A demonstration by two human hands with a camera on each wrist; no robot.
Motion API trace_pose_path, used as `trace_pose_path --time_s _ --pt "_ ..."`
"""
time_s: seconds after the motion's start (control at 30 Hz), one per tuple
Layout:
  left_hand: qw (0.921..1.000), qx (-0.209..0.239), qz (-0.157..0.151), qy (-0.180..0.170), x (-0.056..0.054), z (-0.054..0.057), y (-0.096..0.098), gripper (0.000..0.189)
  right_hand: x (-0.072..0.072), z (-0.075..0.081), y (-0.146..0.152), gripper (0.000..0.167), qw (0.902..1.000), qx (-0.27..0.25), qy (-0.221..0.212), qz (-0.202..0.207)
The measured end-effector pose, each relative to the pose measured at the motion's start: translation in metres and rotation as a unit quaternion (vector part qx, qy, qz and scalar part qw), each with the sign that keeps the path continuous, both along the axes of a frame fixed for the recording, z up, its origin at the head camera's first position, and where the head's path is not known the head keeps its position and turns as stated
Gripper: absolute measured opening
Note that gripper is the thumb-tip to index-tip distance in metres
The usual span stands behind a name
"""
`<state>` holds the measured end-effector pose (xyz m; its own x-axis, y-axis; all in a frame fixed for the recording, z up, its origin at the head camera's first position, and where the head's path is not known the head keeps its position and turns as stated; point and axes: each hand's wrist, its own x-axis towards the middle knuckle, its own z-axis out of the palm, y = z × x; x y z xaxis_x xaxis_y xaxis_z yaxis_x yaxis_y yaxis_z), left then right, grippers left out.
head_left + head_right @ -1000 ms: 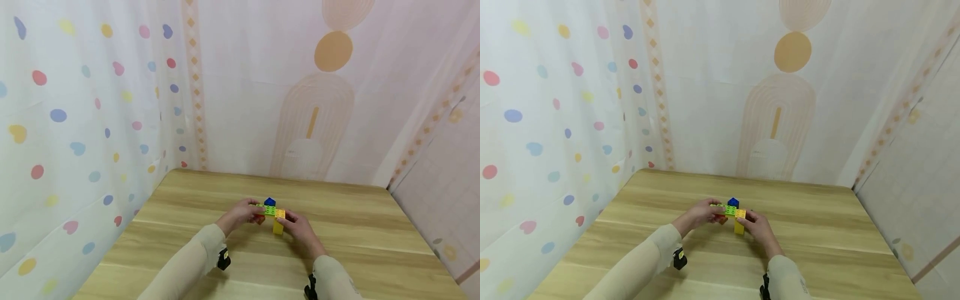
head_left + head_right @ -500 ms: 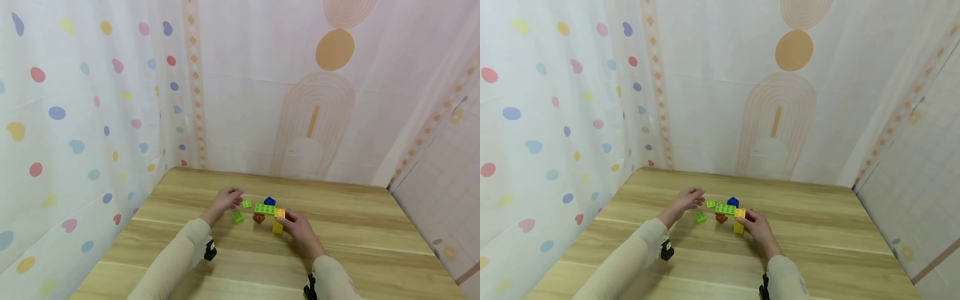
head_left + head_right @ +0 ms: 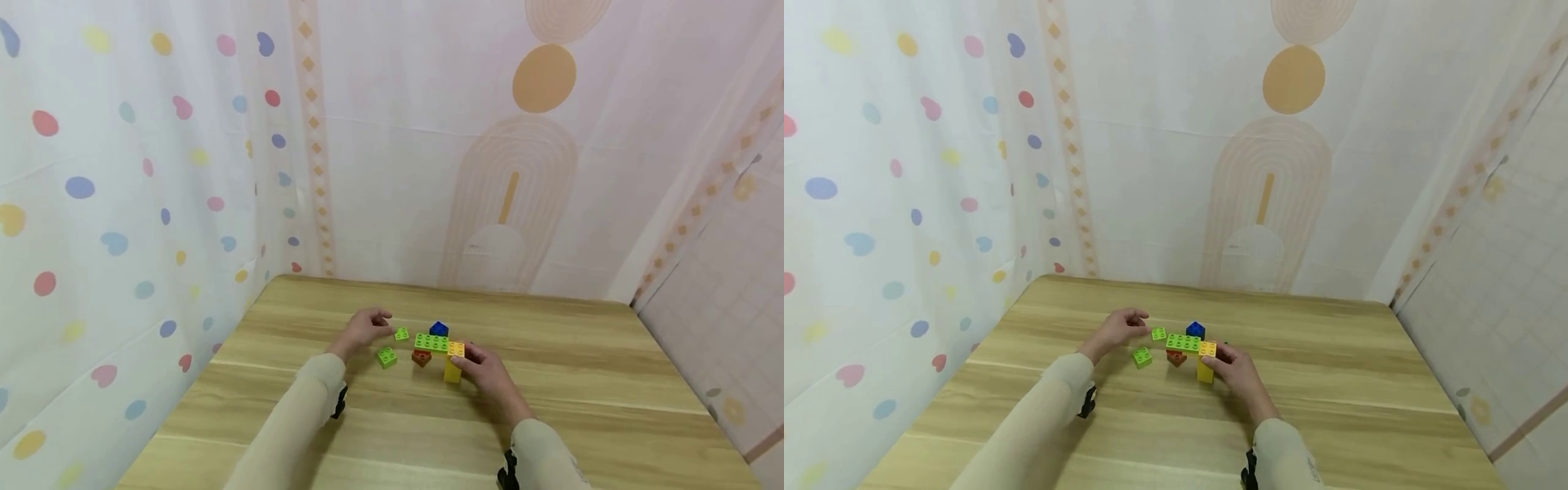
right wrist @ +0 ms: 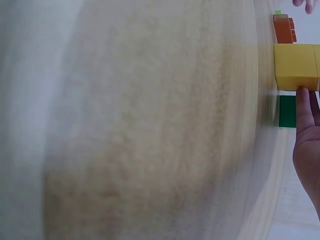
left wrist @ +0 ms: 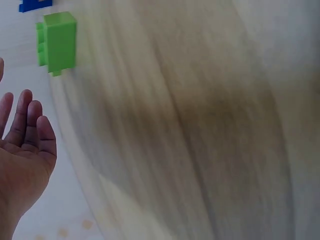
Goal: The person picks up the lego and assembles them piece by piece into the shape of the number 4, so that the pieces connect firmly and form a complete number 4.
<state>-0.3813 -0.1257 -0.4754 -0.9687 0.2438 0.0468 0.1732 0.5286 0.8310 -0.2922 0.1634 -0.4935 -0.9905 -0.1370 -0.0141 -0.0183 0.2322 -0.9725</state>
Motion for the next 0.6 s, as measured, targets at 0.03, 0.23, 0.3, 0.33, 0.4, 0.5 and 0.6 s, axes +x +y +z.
trace_pose_path --time_s 0.03,0.23,0.3,0.33,0.4,0.5,0.6 --pt "1.0 -0.006 -0.004 0.0 -0.001 -0.001 0.001 0.04 0.0 0.001 0.0 0.044 1.0 0.0 0.001 -0.001" --pt "0.9995 -0.015 -0.019 -0.022 -0.004 -0.007 0.004 0.04 0.002 0.0 -0.002 0.043 1.0 -0.004 0.006 0.002" --pt "0.9991 -0.019 -0.023 -0.03 -0.004 -0.01 0.004 0.039 0.005 0.0 -0.003 0.044 1.0 -0.005 0.002 0.002" --pt "0.999 -0.023 -0.024 -0.031 -0.004 -0.011 0.005 0.039 0.007 -0.001 -0.004 0.045 1.0 -0.002 0.003 0.003" --pt "0.9987 -0.031 -0.022 -0.032 -0.003 -0.014 0.005 0.039 0.01 0.0 -0.005 0.047 1.0 -0.002 -0.003 0.003" --pt "0.9987 -0.036 -0.019 -0.03 -0.005 -0.017 0.008 0.039 0.01 0.0 -0.005 0.048 1.0 -0.002 -0.007 0.003" --pt "0.9987 -0.038 -0.016 -0.03 -0.005 -0.018 0.011 0.04 0.009 0.001 -0.004 0.046 1.0 0.001 -0.009 -0.002"
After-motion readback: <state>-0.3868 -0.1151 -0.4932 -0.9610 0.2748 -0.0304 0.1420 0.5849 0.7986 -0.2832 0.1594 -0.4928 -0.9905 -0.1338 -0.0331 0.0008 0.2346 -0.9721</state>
